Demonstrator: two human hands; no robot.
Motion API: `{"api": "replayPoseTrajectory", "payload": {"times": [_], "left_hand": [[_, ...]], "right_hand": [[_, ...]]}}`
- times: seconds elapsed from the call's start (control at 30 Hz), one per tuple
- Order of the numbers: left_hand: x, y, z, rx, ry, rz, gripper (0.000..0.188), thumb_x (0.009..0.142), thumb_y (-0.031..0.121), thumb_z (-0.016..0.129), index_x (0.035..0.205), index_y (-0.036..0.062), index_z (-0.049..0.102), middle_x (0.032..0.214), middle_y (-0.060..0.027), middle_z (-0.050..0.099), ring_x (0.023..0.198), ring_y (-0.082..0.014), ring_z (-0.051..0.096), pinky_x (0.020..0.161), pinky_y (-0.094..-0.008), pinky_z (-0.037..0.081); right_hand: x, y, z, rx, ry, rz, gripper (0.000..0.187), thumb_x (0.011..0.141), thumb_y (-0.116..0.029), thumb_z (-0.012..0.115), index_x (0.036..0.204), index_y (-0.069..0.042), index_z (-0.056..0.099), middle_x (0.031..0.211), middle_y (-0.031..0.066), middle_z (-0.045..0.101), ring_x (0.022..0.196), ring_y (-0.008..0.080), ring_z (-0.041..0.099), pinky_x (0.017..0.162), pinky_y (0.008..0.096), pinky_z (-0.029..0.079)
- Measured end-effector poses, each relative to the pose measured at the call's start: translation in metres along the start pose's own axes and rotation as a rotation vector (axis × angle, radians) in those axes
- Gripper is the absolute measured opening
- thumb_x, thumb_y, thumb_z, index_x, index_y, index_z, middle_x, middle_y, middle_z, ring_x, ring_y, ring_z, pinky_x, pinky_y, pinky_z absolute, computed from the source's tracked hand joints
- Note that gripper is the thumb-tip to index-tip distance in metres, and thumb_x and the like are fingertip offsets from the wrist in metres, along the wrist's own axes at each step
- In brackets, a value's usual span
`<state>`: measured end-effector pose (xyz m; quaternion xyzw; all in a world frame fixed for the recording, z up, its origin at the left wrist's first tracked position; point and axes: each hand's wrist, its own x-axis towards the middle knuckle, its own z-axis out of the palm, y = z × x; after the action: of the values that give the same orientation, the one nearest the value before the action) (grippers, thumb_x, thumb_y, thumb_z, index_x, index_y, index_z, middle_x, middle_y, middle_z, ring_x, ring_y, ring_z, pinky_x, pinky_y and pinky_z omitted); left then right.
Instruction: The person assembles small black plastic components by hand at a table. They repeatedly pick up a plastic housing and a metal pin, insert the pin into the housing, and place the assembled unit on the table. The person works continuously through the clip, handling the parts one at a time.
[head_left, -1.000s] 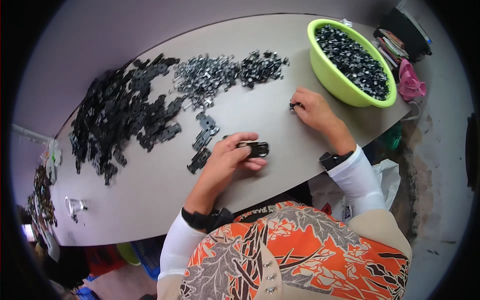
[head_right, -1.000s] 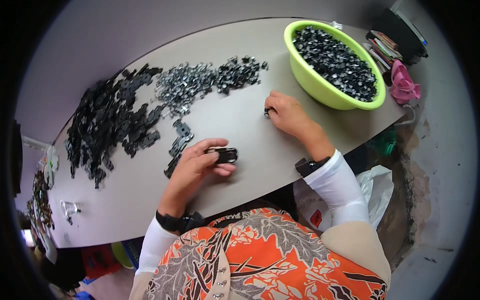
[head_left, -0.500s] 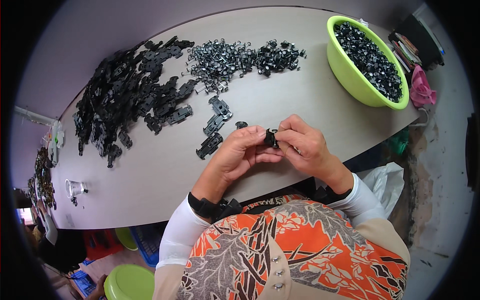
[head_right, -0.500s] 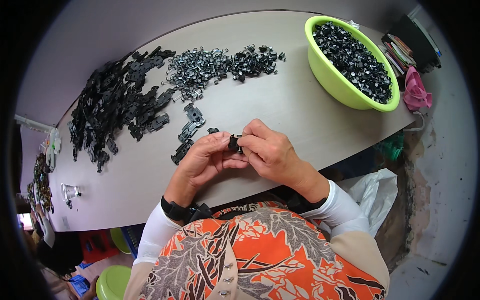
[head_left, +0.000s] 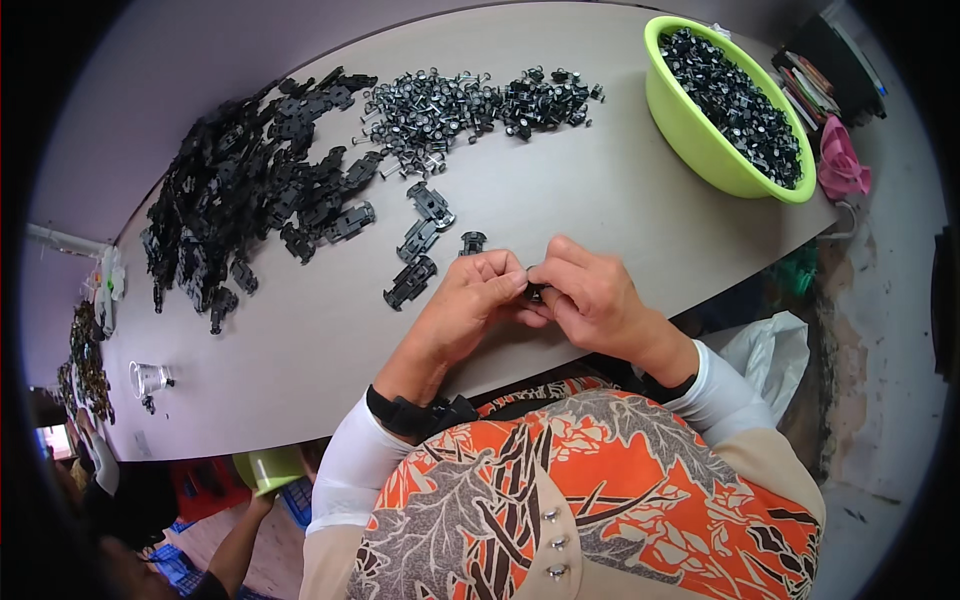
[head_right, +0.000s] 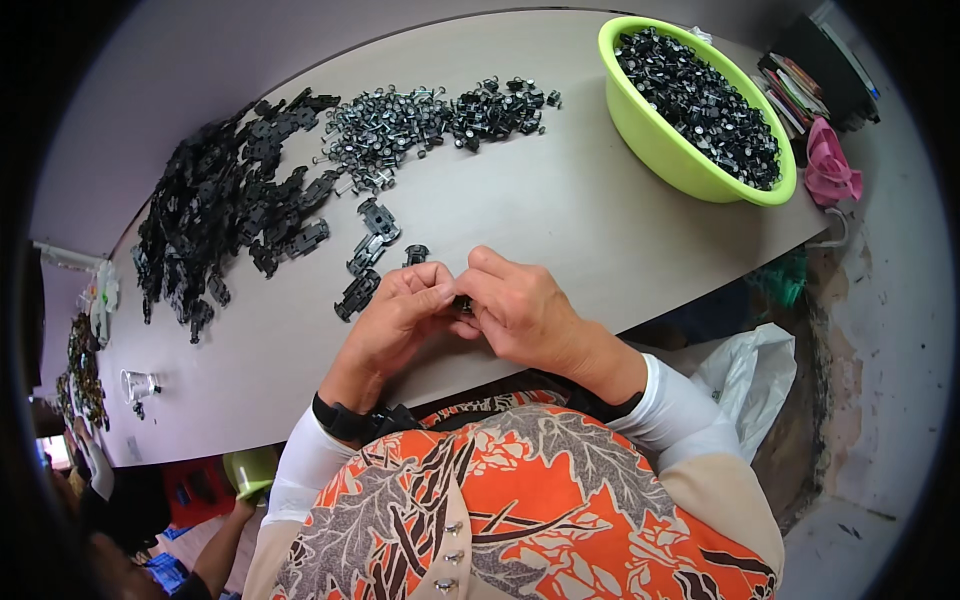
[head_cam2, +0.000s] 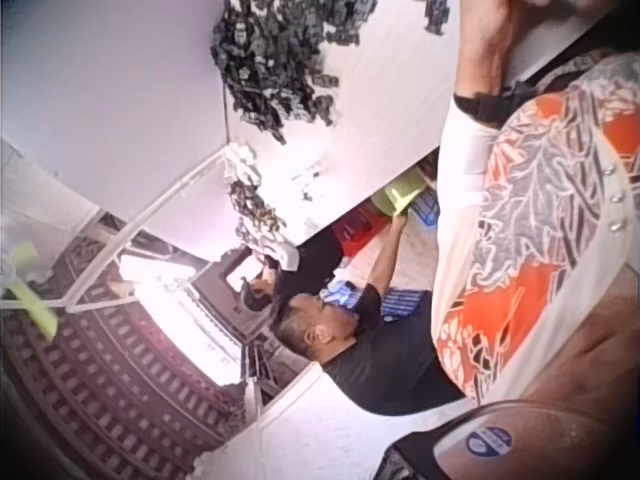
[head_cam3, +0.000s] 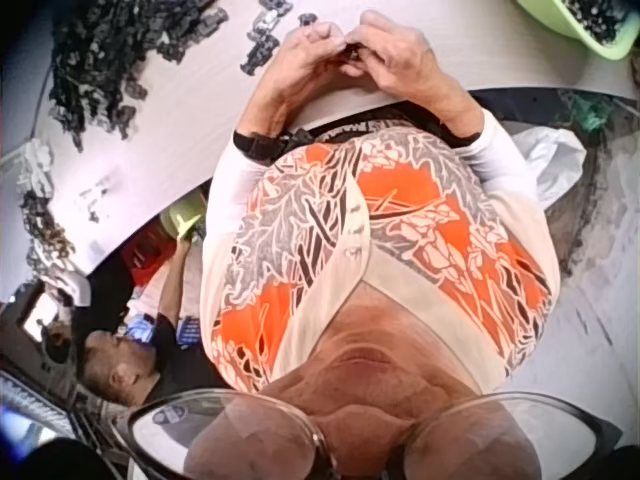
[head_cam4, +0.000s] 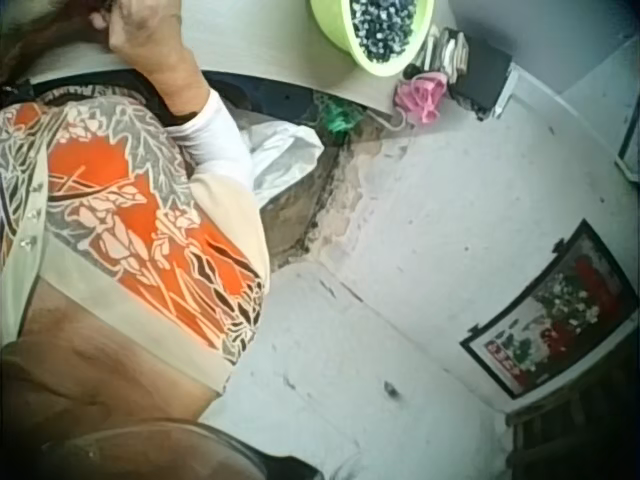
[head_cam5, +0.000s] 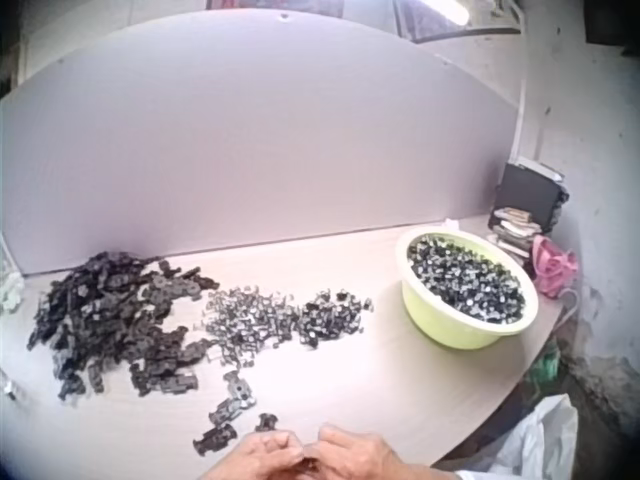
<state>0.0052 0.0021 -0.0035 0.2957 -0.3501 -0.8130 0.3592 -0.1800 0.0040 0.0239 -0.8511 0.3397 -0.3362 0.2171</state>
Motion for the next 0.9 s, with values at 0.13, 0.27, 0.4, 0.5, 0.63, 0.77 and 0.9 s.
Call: {"api": "replayPoseTrajectory", "payload": {"times": [0.13,0.27,0.4,0.5,0.63,0.77,0.9], "left_hand": [[-0.012,0.002,0.005,0.071,0.107,-0.010,0.010,0.086,0.009,0.059,0.082,0.0015,0.054,0.080,-0.0056,0.059,0.076,-0.0145,0.062,0.070,-0.0311,0.056],[-0.022,-0.012,0.004,0.149,0.272,0.031,0.023,0.079,0.004,0.067,0.075,0.0041,0.045,0.070,-0.0069,0.058,0.059,-0.0155,0.062,0.052,-0.0251,0.052],[-0.045,-0.016,-0.001,0.083,0.393,0.018,0.027,0.077,0.002,0.067,0.075,0.0067,0.041,0.067,-0.0074,0.058,0.053,-0.0135,0.060,0.045,-0.0230,0.048],[-0.070,-0.008,-0.004,0.071,0.507,0.112,0.028,0.075,0.000,0.068,0.075,0.0069,0.041,0.067,-0.0066,0.057,0.052,-0.0119,0.060,0.043,-0.0223,0.047],[-0.107,0.001,-0.020,0.251,0.716,0.231,0.029,0.074,-0.003,0.067,0.075,0.0076,0.041,0.067,-0.0045,0.054,0.051,-0.0128,0.060,0.043,-0.0230,0.048],[-0.161,0.012,-0.049,0.309,0.911,0.268,0.027,0.073,0.001,0.069,0.073,0.0089,0.042,0.065,-0.0042,0.055,0.047,-0.0105,0.056,0.042,-0.0209,0.046],[-0.197,0.020,-0.075,0.568,1.122,0.082,0.020,0.072,0.006,0.070,0.079,0.0045,0.051,0.066,-0.0051,0.057,0.047,-0.0103,0.055,0.042,-0.0223,0.044]], "right_hand": [[-0.002,-0.003,0.013,-0.002,0.049,-0.066,0.031,0.069,0.005,0.061,0.098,-0.003,0.055,0.077,0.0098,0.047,0.061,0.0292,0.055,0.052,0.0365,0.045],[-0.003,-0.014,0.028,0.021,0.000,-0.123,0.043,0.067,0.005,0.064,0.108,-0.003,0.055,0.080,0.0106,0.048,0.065,0.0281,0.056,0.055,0.0364,0.046],[0.006,-0.019,0.026,0.250,-0.186,-0.058,0.041,0.069,0.006,0.061,0.108,-0.003,0.054,0.086,0.0133,0.052,0.068,0.0284,0.057,0.057,0.0370,0.047],[0.015,-0.011,0.021,0.284,-0.215,-0.024,0.037,0.070,0.006,0.058,0.106,-0.002,0.055,0.090,0.0144,0.055,0.067,0.0282,0.058,0.058,0.0362,0.047],[0.037,0.017,0.015,0.177,-0.201,0.014,0.031,0.073,0.004,0.056,0.103,-0.002,0.057,0.089,0.0128,0.057,0.062,0.0278,0.057,0.058,0.0342,0.047],[0.049,0.029,0.020,0.068,-0.252,0.126,0.032,0.073,-0.007,0.063,0.104,-0.002,0.056,0.098,0.0122,0.055,0.072,0.0290,0.058,0.065,0.0369,0.048],[0.049,0.023,0.036,-0.082,-0.231,-0.007,0.041,0.072,-0.016,0.069,0.108,-0.004,0.054,0.105,0.0119,0.051,0.085,0.0301,0.058,0.072,0.0396,0.048]]}}
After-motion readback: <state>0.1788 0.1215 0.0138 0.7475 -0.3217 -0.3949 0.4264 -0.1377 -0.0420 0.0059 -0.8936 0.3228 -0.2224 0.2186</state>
